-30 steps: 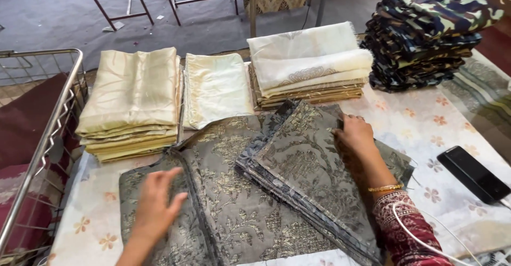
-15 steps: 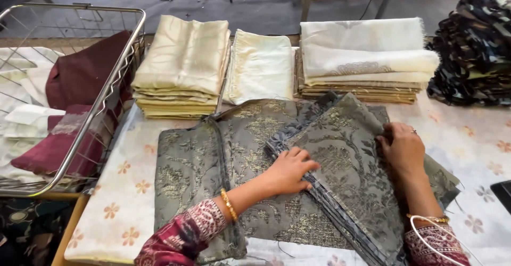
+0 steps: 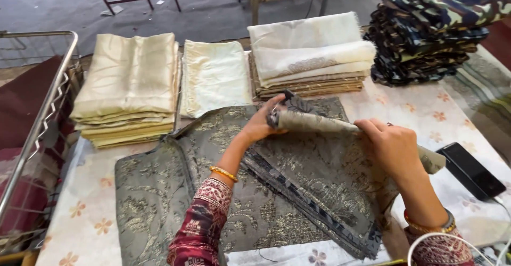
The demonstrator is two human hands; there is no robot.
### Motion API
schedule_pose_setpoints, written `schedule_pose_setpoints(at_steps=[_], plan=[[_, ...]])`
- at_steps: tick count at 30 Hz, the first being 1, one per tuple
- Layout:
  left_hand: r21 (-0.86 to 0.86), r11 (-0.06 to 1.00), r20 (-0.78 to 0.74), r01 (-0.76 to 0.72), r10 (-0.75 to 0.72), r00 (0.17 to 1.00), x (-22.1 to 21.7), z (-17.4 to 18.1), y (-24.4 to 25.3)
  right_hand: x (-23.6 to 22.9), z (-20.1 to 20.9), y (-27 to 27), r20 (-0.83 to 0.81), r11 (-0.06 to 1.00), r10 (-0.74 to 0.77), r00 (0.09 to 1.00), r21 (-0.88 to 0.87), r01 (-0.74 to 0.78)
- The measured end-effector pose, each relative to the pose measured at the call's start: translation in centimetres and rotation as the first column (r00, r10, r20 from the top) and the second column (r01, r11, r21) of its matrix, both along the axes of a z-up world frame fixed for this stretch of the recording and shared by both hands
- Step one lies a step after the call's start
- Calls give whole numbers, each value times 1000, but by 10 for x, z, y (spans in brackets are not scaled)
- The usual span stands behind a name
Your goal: Folding and organizing various pieces of fabric and curtain panels on a workspace table.
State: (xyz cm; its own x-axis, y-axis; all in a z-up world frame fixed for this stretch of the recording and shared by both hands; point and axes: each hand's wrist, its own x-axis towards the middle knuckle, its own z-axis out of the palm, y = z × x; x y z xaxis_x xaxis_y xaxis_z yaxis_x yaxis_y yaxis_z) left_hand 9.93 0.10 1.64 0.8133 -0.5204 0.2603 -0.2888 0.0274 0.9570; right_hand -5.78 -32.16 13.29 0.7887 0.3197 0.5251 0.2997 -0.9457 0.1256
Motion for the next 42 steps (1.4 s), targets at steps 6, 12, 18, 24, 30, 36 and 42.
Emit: schedule_pose_setpoints(at_steps=[6,12,18,24,30,36,42], plan=[[424,883,-159,201,-146,977,31,-93,33,-39,47,20,84,997,-71,994,27,69],[55,929,-264,366,-340,903,-19,90,80,-61,94,26,-87,853,-85,993,509,117],[-604,780,-161,165,-322,933,-26,163,71,-11,60,-6,-168,371,215,962,925,79],[-102,968,-802,-228,56,595,-29,-13,48,39,-146,-63,-583,620,-88,808,603,503],[65,972,-684,-227,209,699,-60,-19,33,23,-130,-52,-646,683,0,764,557,472],[-150,851,-667,-502,287,687,-98,-76,-7,21,-121,-46,-557,719,110,823,616,322],[-61,897,-500,-438,352,791,-116,-45,-31,31,-103,-57,-654,437,46,755,693,573]])
